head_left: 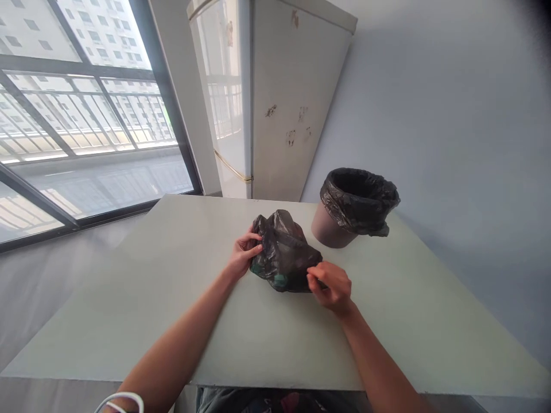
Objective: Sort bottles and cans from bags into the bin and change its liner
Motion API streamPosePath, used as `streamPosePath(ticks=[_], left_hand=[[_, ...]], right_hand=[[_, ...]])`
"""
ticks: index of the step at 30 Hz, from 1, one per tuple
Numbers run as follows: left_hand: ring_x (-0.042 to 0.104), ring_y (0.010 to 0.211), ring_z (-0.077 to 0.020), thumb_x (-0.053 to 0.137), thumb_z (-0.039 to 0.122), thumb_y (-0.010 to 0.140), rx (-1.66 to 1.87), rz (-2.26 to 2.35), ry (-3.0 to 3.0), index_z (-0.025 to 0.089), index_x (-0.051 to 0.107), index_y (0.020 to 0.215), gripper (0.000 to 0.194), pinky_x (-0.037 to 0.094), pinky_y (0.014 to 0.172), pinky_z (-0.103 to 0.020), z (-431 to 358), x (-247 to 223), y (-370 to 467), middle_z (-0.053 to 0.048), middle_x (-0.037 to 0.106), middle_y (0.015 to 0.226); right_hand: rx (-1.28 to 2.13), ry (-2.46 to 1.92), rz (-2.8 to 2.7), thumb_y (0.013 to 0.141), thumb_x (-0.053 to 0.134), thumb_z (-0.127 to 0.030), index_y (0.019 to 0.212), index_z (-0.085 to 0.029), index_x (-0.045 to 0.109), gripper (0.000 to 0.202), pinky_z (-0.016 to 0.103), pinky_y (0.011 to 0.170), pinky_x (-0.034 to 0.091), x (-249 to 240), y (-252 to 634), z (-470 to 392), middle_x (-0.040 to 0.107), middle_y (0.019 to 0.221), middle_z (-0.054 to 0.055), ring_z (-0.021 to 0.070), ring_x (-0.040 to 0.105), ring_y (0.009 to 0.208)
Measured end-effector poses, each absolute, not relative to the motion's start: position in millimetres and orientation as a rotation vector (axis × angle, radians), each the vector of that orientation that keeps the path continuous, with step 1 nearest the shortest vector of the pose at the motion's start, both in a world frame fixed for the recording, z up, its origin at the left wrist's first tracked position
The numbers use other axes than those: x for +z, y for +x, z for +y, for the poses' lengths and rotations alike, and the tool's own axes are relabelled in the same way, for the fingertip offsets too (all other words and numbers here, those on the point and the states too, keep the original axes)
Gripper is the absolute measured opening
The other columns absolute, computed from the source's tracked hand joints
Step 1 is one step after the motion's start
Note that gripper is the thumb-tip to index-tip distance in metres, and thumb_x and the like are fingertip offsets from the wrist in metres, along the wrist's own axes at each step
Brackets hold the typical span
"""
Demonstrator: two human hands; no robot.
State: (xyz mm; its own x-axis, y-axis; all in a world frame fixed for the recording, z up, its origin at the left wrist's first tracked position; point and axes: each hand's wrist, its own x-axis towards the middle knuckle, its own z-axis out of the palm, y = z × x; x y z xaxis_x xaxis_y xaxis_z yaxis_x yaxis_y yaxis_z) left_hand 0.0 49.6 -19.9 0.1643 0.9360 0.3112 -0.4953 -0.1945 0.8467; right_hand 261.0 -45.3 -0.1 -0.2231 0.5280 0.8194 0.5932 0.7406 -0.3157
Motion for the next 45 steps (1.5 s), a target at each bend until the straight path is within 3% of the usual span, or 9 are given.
streamPosePath(ticks=[5, 11, 14, 17, 20, 25, 30, 37, 45], left_hand=[[0.046, 0.15, -0.0348, 0.086, 0.049, 0.079, 1.408, 0.809, 1.384, 0.023, 0.08, 0.115, 0.044, 0.032, 0.129, -0.049, 58.2, -34.6, -1.6, -0.01, 0.056, 0.157], [0.042, 0.153, -0.0323, 0.064, 0.054, 0.099, 1.273, 0.734, 1.517, 0.026, 0.069, 0.14, 0.051, 0.028, 0.129, -0.046, 50.6, -28.3, -4.6, -0.008, 0.059, 0.155], [0.05, 0.146, -0.031, 0.058, 0.051, 0.102, 1.258, 0.745, 1.503, 0.026, 0.069, 0.139, 0.047, 0.032, 0.126, -0.044, 48.2, -24.9, -3.5, -0.008, 0.061, 0.152], [0.054, 0.141, -0.0302, 0.058, 0.048, 0.102, 1.283, 0.777, 1.473, 0.024, 0.071, 0.137, 0.045, 0.035, 0.124, -0.043, 49.9, -25.9, -2.1, -0.008, 0.063, 0.149], [0.052, 0.144, -0.0304, 0.063, 0.047, 0.099, 1.282, 0.801, 1.489, 0.024, 0.07, 0.139, 0.046, 0.033, 0.125, -0.043, 52.7, -28.5, -1.5, -0.007, 0.062, 0.151], [0.047, 0.149, -0.0306, 0.066, 0.047, 0.097, 1.28, 0.805, 1.525, 0.025, 0.07, 0.138, 0.046, 0.028, 0.129, -0.046, 53.4, -29.6, -0.7, -0.008, 0.062, 0.152], [0.042, 0.153, -0.0296, 0.066, 0.046, 0.097, 1.289, 0.814, 1.529, 0.025, 0.073, 0.134, 0.043, 0.023, 0.131, -0.046, 52.6, -28.7, -0.6, -0.007, 0.065, 0.148], [0.041, 0.154, -0.0301, 0.067, 0.045, 0.096, 1.294, 0.832, 1.523, 0.025, 0.074, 0.133, 0.043, 0.024, 0.131, -0.046, 52.4, -28.8, 0.2, -0.007, 0.064, 0.15], [0.041, 0.154, -0.0291, 0.066, 0.045, 0.097, 1.298, 0.83, 1.563, 0.025, 0.073, 0.134, 0.042, 0.024, 0.131, -0.045, 54.7, -33.9, 0.4, -0.008, 0.063, 0.151]], right_hand=[[-0.042, -0.841, -2.156, 0.094, 0.072, -0.024, 0.133, -0.026, 0.064, 0.039, 0.041, 0.085, 0.06, 0.6, 248.4, -45.3, 0.075, 0.12, 0.01, 0.024, 0.073, 0.099], [-0.025, -1.176, -1.848, 0.1, 0.057, -0.019, 0.158, -0.022, 0.04, 0.06, 0.057, 0.117, 0.048, -9.9, 245.0, -30.9, 0.03, 0.171, 0.019, 0.0351, 0.039, 0.155], [-0.092, -1.344, -1.724, 0.098, 0.057, -0.02, 0.15, -0.019, 0.05, 0.053, 0.06, 0.113, 0.051, -14.7, 247.6, -23.8, 0.038, 0.165, 0.021, 0.038, 0.044, 0.15], [-0.238, -1.415, -1.558, 0.094, 0.058, -0.016, 0.126, -0.018, 0.066, 0.034, 0.058, 0.1, 0.056, -12.7, 249.6, -24.5, 0.062, 0.131, 0.019, 0.0352, 0.062, 0.122], [-0.38, -1.264, -1.542, 0.09, 0.057, -0.009, 0.121, -0.022, 0.068, 0.035, 0.051, 0.092, 0.057, -6.7, 247.6, -34.0, 0.065, 0.112, 0.014, 0.0308, 0.064, 0.107], [-0.404, -0.873, -2.112, 0.088, 0.059, -0.005, 0.139, -0.027, 0.062, 0.056, 0.051, 0.106, 0.051, 0.3, 225.8, -55.4, 0.069, 0.129, 0.01, 0.027, 0.064, 0.121], [-0.537, -0.73, -2.526, 0.086, 0.054, -0.002, 0.144, -0.025, 0.061, 0.062, 0.059, 0.128, 0.027, -3.1, 196.7, -63.0, 0.055, 0.158, 0.005, 0.0247, 0.047, 0.145], [-0.559, -0.794, -2.504, 0.096, 0.054, -0.004, 0.119, -0.025, 0.071, 0.036, 0.063, 0.13, 0.016, -16.0, 192.4, -57.3, 0.063, 0.149, 0.005, 0.0211, 0.05, 0.141], [-0.529, -0.854, -2.461, 0.101, 0.059, -0.012, 0.121, -0.026, 0.072, 0.028, 0.063, 0.13, 0.012, -20.2, 187.1, -56.5, 0.07, 0.138, 0.005, 0.0206, 0.057, 0.133]])
